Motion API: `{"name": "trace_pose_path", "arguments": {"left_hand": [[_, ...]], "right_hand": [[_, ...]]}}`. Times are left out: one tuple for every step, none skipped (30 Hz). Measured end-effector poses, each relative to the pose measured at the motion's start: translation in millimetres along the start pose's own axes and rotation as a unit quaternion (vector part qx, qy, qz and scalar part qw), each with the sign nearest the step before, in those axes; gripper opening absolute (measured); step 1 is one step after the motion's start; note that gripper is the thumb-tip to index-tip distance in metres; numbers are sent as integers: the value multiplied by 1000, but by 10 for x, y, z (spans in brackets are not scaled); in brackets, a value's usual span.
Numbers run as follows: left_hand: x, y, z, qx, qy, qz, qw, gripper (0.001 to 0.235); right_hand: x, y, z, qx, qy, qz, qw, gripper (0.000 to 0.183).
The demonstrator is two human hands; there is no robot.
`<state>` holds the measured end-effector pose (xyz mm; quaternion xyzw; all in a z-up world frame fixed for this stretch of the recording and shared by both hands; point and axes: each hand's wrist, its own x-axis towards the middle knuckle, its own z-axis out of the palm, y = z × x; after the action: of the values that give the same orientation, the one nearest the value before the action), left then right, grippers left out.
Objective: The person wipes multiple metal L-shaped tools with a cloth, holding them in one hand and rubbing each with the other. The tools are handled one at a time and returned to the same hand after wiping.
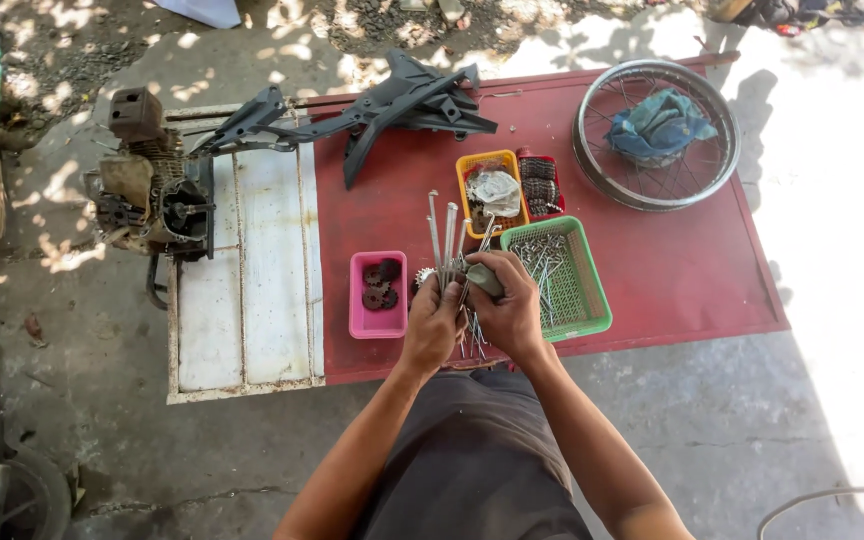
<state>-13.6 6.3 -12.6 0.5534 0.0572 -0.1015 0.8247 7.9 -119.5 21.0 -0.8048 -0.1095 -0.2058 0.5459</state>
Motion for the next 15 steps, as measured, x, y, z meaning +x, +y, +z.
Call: {"name": "trace_pose_path", "arguments": {"left_hand": [[-14,53,20,1,-2,-3,1000,20],[-25,104,47,-3,-4,1,1000,19],[-30,158,74,-7,-4,6,1000,19],[-38,118,73,-5,-5,4,1000,19],[-15,83,80,5,-5,8,1000,18],[6,49,90,16,-6,12,1000,17],[36,-14,100,15,-3,17,1000,17],[67,-78,112,19,2,22,1000,17],[88,-149,136,21,8,26,999,17],[105,-100,227,19,13,29,999,17],[101,-58,316,21,14,28,999,18],[98,-16,408,23,15,28,999,20],[120,-68,446,22,21,31,999,20],[142,-121,486,7,22,31,999,22],[163,-183,535,-9,22,31,999,24]], "right_hand": [[-1,10,-4,-1,2,3,1000,26],[0,23,-14,0,2,4,1000,27],[9,40,-22,3,2,4,1000,28],[5,30,-42,3,3,6,1000,28],[37,35,-62,5,3,3,1000,29],[67,38,-86,6,2,0,1000,29],[74,79,-120,9,0,-4,1000,29],[82,120,-157,8,-4,1,1000,30],[86,162,-206,6,-11,7,1000,31],[129,189,-255,8,-15,4,1000,31],[154,211,-305,-11,-24,-4,1000,33],[179,235,-357,-30,-32,-13,999,35],[202,263,-419,-26,-37,-16,999,35],[225,293,-481,-32,-46,-20,998,35],[245,327,-555,-38,-57,-24,997,35]]}}
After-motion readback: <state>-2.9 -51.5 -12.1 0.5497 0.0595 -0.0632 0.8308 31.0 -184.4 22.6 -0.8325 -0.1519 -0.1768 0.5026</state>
